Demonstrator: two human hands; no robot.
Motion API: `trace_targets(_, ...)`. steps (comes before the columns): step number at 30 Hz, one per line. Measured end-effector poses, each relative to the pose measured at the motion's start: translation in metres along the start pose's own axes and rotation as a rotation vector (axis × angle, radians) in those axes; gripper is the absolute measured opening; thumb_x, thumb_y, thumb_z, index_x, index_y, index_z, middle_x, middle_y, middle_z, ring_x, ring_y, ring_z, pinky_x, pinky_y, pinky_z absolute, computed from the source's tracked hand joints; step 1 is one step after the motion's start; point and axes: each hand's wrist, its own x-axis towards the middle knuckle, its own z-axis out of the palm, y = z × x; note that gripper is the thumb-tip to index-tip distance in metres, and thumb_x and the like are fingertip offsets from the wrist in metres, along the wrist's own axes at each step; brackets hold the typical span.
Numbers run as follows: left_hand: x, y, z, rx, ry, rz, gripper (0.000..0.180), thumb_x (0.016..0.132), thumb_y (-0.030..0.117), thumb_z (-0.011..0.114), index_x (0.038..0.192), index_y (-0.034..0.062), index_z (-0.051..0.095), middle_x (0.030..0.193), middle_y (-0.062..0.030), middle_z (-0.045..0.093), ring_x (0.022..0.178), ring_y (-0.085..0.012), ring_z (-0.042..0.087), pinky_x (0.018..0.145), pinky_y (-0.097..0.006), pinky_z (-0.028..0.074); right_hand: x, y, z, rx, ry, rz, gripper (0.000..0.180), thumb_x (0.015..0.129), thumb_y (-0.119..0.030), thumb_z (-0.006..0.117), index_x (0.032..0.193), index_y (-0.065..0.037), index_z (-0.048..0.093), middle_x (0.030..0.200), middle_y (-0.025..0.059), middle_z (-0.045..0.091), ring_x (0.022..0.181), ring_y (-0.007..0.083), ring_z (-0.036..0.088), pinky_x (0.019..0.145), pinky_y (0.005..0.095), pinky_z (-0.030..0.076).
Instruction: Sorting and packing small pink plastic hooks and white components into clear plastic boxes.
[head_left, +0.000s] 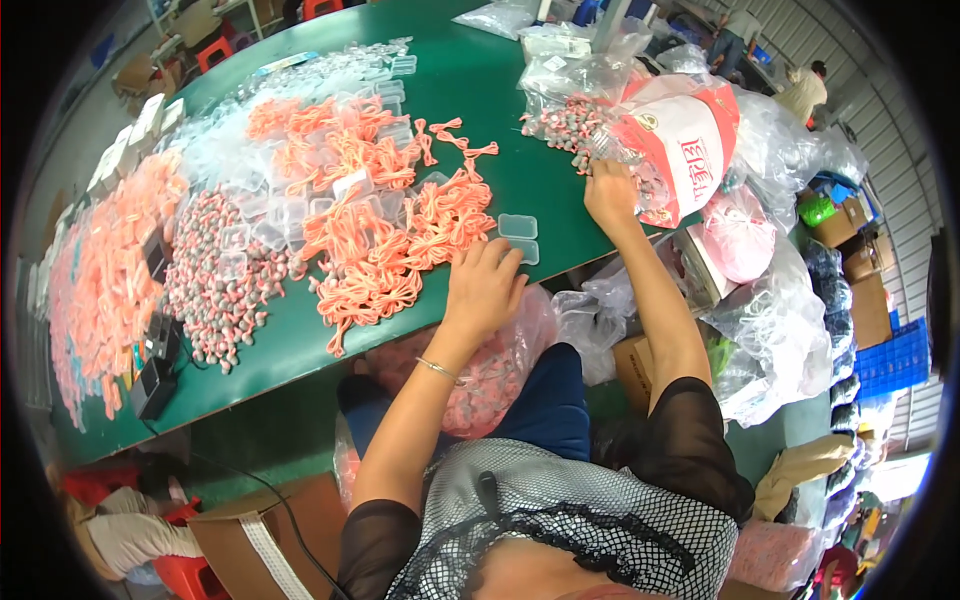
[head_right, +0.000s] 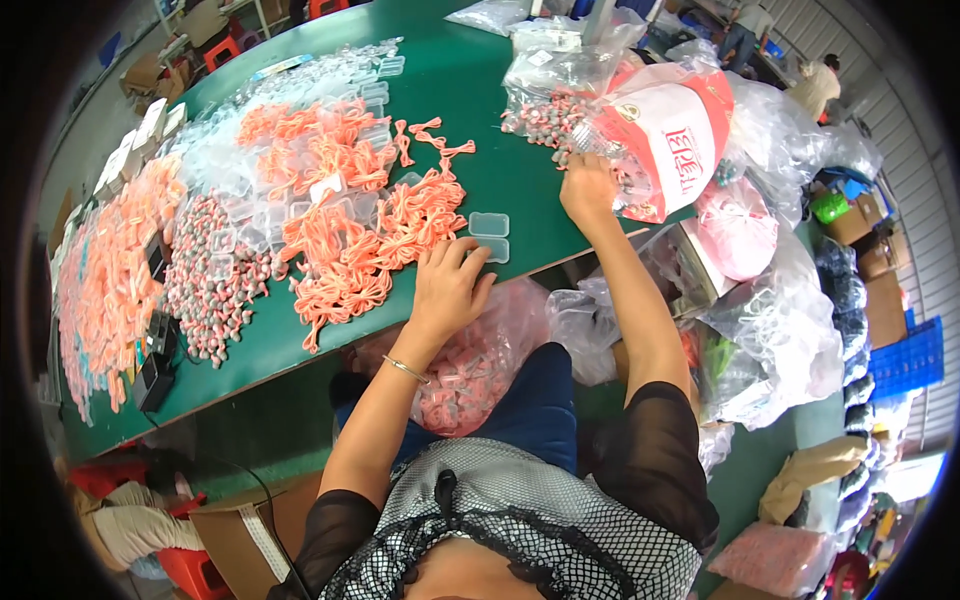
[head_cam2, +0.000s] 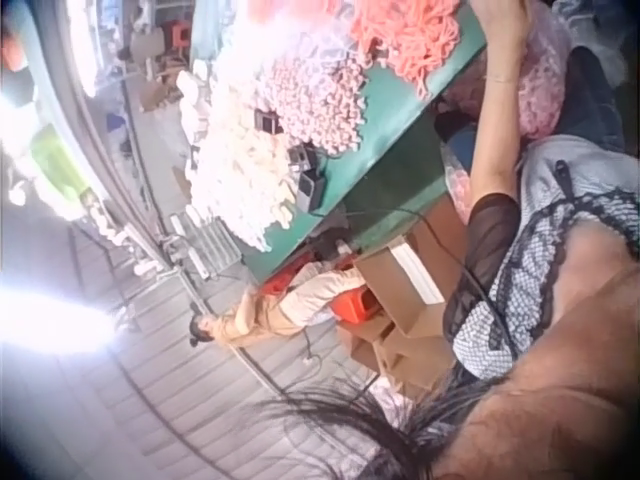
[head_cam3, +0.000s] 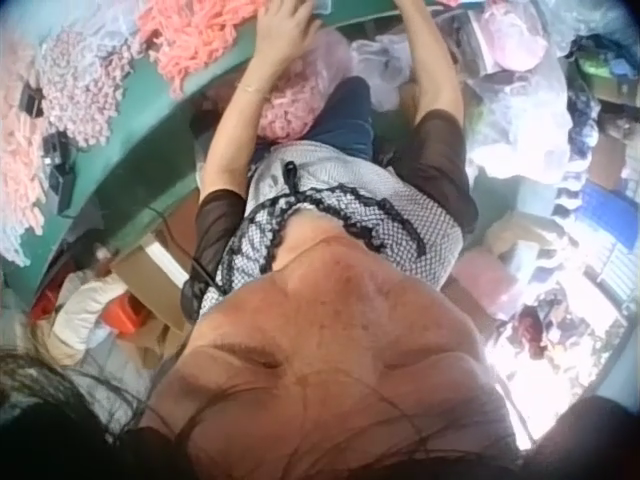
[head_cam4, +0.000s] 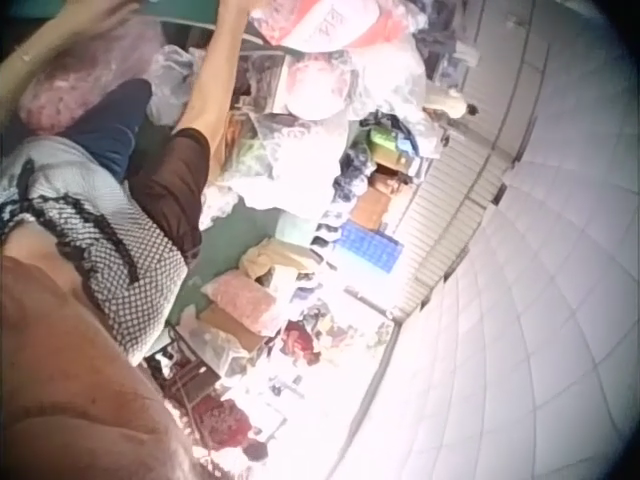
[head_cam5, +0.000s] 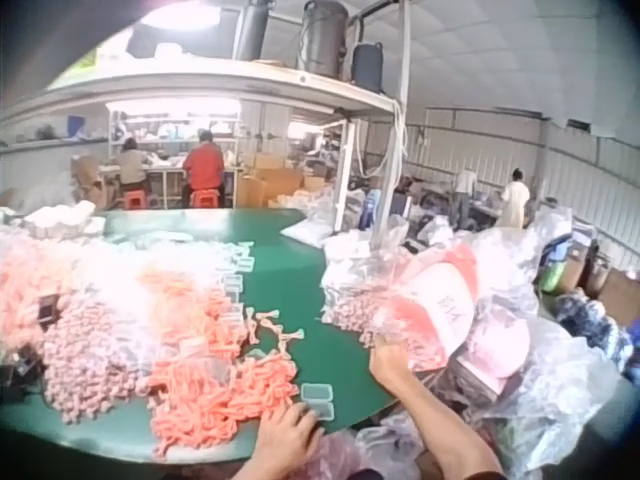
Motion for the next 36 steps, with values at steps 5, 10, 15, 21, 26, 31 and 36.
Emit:
trace_targets(5, 0.001, -0.002, 0.002, 0.003, -0.011, -0.010, 0.028, 0.078, 0.019, 0.071, 0.103, 0.0083, 0.065, 0.106, -0.0079, 0.060, 0.098, -0.0270, 0.055, 0.081, -0.041, 0.041, -0.004, 0.024, -0.022, -0.104, -0.037, -0.056, 0.019, 0.082, -0.012, 0.061, 0.097, -0.001, 0.066, 0.098, 0.0160, 0.064, 0.100, 0.0343, 0.060, 0.087, 0.0452, 0.049)
trace_targets(10, 0.003, -0.003, 0.003, -0.014, -0.011, -0.016, 0.027, 0.078, 0.019, 0.071, 0.101, 0.0079, 0.066, 0.105, -0.0078, 0.060, 0.098, -0.0269, 0.056, 0.081, -0.040, 0.041, 0.013, 0.031, -0.037, -0.275, -0.277, 0.065, 0.021, 0.082, -0.011, 0.058, 0.096, 0.001, 0.067, 0.101, 0.0198, 0.065, 0.100, 0.0362, 0.061, 0.089, 0.0459, 0.050)
trace_targets(15, 0.001, -0.004, 0.004, -0.036, 0.008, -0.018, 0.024, 0.077, 0.018, 0.071, 0.098, 0.0075, 0.066, 0.103, -0.0074, 0.060, 0.096, -0.0264, 0.056, 0.079, -0.040, 0.041, 0.031, 0.052, -0.031, -0.249, -0.502, 0.245, 0.049, 0.089, -0.031, 0.060, 0.125, 0.001, 0.056, 0.124, 0.0271, 0.059, 0.115, 0.0437, 0.057, 0.097, 0.0487, 0.047)
trace_targets(21, -0.001, -0.005, 0.002, -0.047, 0.009, -0.022, 0.023, 0.078, 0.018, 0.071, 0.097, 0.0071, 0.065, 0.102, -0.0083, 0.060, 0.096, -0.0266, 0.056, 0.078, -0.041, 0.041, 0.076, 0.055, -0.009, -0.047, -0.580, 0.501, 0.087, 0.081, -0.054, 0.062, 0.150, -0.010, 0.030, 0.148, 0.0297, 0.033, 0.136, 0.0509, 0.030, 0.109, 0.0587, 0.032)
trace_targets(26, 0.000, -0.004, 0.004, -0.059, 0.012, -0.018, 0.022, 0.078, 0.017, 0.070, 0.097, 0.0067, 0.065, 0.103, -0.0088, 0.060, 0.096, -0.0266, 0.056, 0.079, -0.041, 0.041, 0.084, 0.049, 0.016, 0.143, -0.412, 0.694, 0.101, 0.071, -0.071, 0.063, 0.154, -0.026, 0.027, 0.155, 0.0312, 0.021, 0.143, 0.0532, 0.017, 0.112, 0.0624, 0.023)
trace_targets(31, -0.001, -0.005, 0.004, -0.063, 0.003, -0.031, 0.023, 0.078, 0.017, 0.070, 0.097, 0.0059, 0.065, 0.102, -0.0092, 0.060, 0.096, -0.0267, 0.056, 0.079, -0.041, 0.041, 0.079, 0.030, 0.008, -0.061, -0.360, 0.573, 0.087, 0.073, -0.074, 0.061, 0.144, -0.025, 0.046, 0.141, 0.0216, 0.044, 0.128, 0.0423, 0.047, 0.101, 0.0600, 0.039)
trace_targets(36, 0.001, -0.002, 0.002, -0.057, -0.008, -0.033, 0.023, 0.078, 0.017, 0.070, 0.098, 0.0056, 0.065, 0.102, -0.0093, 0.061, 0.095, -0.0268, 0.057, 0.080, -0.040, 0.041, 0.064, 0.029, 0.022, -0.096, -0.285, 0.380, 0.079, 0.075, -0.070, 0.063, 0.137, -0.021, 0.055, 0.134, 0.0236, 0.050, 0.126, 0.0421, 0.049, 0.103, 0.0496, 0.042)
